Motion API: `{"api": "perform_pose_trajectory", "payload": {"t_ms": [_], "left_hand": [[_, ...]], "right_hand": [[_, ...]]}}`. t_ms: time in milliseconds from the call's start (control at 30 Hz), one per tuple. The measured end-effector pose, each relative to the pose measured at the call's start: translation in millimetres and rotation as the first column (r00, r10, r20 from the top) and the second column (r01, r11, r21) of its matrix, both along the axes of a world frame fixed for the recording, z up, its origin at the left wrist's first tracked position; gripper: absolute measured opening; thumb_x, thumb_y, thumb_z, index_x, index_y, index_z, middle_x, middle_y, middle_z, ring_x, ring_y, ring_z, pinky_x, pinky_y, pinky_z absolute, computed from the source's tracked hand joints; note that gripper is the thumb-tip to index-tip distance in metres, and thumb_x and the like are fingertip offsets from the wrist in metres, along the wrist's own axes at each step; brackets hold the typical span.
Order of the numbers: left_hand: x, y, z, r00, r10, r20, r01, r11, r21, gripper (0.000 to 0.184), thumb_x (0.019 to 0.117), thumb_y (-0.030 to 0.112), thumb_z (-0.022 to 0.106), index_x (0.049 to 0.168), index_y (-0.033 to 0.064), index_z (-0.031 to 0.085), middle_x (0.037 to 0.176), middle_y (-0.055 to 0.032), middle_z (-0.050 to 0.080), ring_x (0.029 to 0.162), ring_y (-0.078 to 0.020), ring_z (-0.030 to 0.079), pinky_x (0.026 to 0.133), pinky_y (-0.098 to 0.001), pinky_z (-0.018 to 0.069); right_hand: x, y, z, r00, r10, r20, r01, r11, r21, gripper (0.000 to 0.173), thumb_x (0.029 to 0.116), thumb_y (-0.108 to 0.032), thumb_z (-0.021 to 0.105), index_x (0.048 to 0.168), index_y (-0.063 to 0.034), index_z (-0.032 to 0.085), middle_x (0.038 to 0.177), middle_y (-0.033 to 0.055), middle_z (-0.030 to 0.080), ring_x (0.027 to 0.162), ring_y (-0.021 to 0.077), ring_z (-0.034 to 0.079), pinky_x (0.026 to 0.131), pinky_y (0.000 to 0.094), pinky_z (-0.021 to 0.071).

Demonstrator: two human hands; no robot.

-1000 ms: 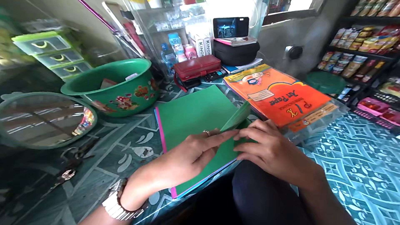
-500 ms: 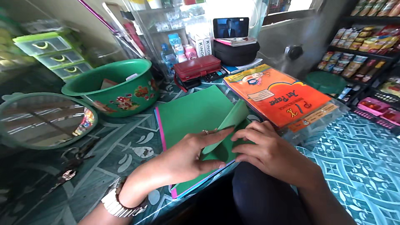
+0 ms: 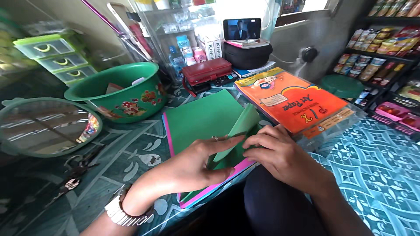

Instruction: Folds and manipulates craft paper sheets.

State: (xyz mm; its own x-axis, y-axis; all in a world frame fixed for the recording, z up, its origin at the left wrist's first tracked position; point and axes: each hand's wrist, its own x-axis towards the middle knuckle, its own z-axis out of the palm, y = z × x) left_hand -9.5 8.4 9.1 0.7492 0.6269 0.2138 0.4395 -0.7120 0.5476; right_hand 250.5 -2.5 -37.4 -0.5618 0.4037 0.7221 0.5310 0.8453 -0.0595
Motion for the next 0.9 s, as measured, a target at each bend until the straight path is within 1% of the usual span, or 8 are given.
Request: {"api": "perform_pose_trajectory", "payload": {"t_ms": [133, 367, 433, 500, 567, 667, 833, 900], "left_hand": [[-0.1, 1.5, -2.8, 0.999, -0.028, 0.026, 0.027, 0.999, 0.034, 0.059, 0.0963, 0.041, 0.067, 0.149, 0.0175, 0.055, 0.135, -0.0001, 0.066, 0.122, 0.0005, 0.060, 0.102, -0.0198, 0.0507], [-0.2, 0.9, -1.3, 1.000, -0.019, 0.021, 0.018, 0.999, 0.031, 0.052, 0.1000, 0.037, 0.062, 0.148, 0.0176, 0.056, 0.139, -0.0004, 0.064, 0.124, 0.0002, 0.059, 0.102, -0.0190, 0.0498], [-0.3, 0.9, -1.3, 1.000, -0.016, 0.023, 0.015, 0.999, 0.031, 0.051, 0.1006, 0.036, 0.061, 0.148, 0.0179, 0.057, 0.138, -0.0011, 0.064, 0.124, -0.0004, 0.059, 0.102, -0.0202, 0.0498], [-0.4, 1.2, -1.9, 0.999, -0.017, 0.029, 0.016, 0.999, 0.035, 0.050, 0.1004, 0.034, 0.061, 0.147, 0.0167, 0.057, 0.138, -0.0019, 0.065, 0.124, -0.0011, 0.059, 0.102, -0.0204, 0.0497], [-0.5, 1.4, -2.5, 0.999, -0.020, 0.033, 0.019, 0.999, 0.038, 0.050, 0.1004, 0.033, 0.061, 0.147, 0.0157, 0.057, 0.138, -0.0023, 0.065, 0.123, -0.0011, 0.060, 0.102, -0.0201, 0.0501], [-0.4, 1.4, -2.7, 0.999, -0.018, 0.032, 0.017, 0.999, 0.043, 0.050, 0.1007, 0.034, 0.060, 0.148, 0.0171, 0.057, 0.137, -0.0017, 0.065, 0.122, -0.0009, 0.060, 0.101, -0.0202, 0.0506], [3.4, -0.5, -6.1, 0.999, -0.005, 0.054, -0.001, 0.995, 0.095, 0.057, 0.0965, 0.041, 0.067, 0.146, 0.0145, 0.059, 0.134, -0.0024, 0.067, 0.121, -0.0011, 0.061, 0.100, -0.0214, 0.0516], [4.2, -1.5, -6.2, 0.999, 0.015, 0.039, -0.020, 0.993, 0.114, 0.056, 0.0960, 0.039, 0.067, 0.146, 0.0151, 0.059, 0.134, -0.0022, 0.067, 0.121, -0.0012, 0.061, 0.100, -0.0212, 0.0512]], "right_hand": [[-3.7, 2.6, 0.6, 0.998, -0.006, -0.055, 0.010, 0.998, 0.065, 0.019, 0.1013, -0.022, 0.063, 0.096, -0.0136, 0.079, 0.101, -0.0018, 0.073, 0.098, 0.0146, 0.060, 0.086, 0.0325, 0.0418], [-6.0, 6.9, -1.6, 0.990, 0.004, -0.139, 0.009, 0.996, 0.088, 0.016, 0.0960, -0.024, 0.070, 0.089, -0.0131, 0.079, 0.096, -0.0018, 0.073, 0.097, 0.0140, 0.061, 0.087, 0.0318, 0.0419], [-4.0, 6.8, -0.2, 0.989, 0.001, -0.147, 0.009, 0.998, 0.069, 0.022, 0.0961, -0.032, 0.070, 0.091, -0.0137, 0.080, 0.100, -0.0018, 0.073, 0.098, 0.0138, 0.061, 0.088, 0.0314, 0.0426], [-2.1, 5.3, 1.5, 0.991, 0.002, -0.134, 0.005, 0.999, 0.049, 0.028, 0.0988, -0.038, 0.065, 0.099, -0.0144, 0.081, 0.105, -0.0014, 0.073, 0.098, 0.0137, 0.060, 0.088, 0.0322, 0.0431], [-3.1, 4.0, 1.6, 0.994, -0.014, -0.108, 0.019, 0.999, 0.047, 0.025, 0.1011, -0.034, 0.063, 0.102, -0.0160, 0.080, 0.107, -0.0021, 0.073, 0.098, 0.0138, 0.060, 0.088, 0.0331, 0.0425], [-6.1, 6.0, -0.2, 0.994, -0.024, -0.107, 0.031, 0.997, 0.070, 0.018, 0.1012, -0.022, 0.063, 0.097, -0.0158, 0.079, 0.102, -0.0029, 0.073, 0.098, 0.0139, 0.061, 0.087, 0.0333, 0.0424], [-7.8, 8.1, 0.0, 0.991, -0.043, -0.128, 0.056, 0.993, 0.103, 0.016, 0.0992, -0.021, 0.066, 0.094, -0.0168, 0.080, 0.099, -0.0038, 0.073, 0.097, 0.0136, 0.061, 0.086, 0.0332, 0.0416], [-8.8, 8.3, -0.1, 0.989, -0.054, -0.140, 0.070, 0.991, 0.115, 0.016, 0.0988, -0.023, 0.067, 0.094, -0.0164, 0.080, 0.099, -0.0033, 0.073, 0.097, 0.0144, 0.061, 0.085, 0.0336, 0.0416]]}}
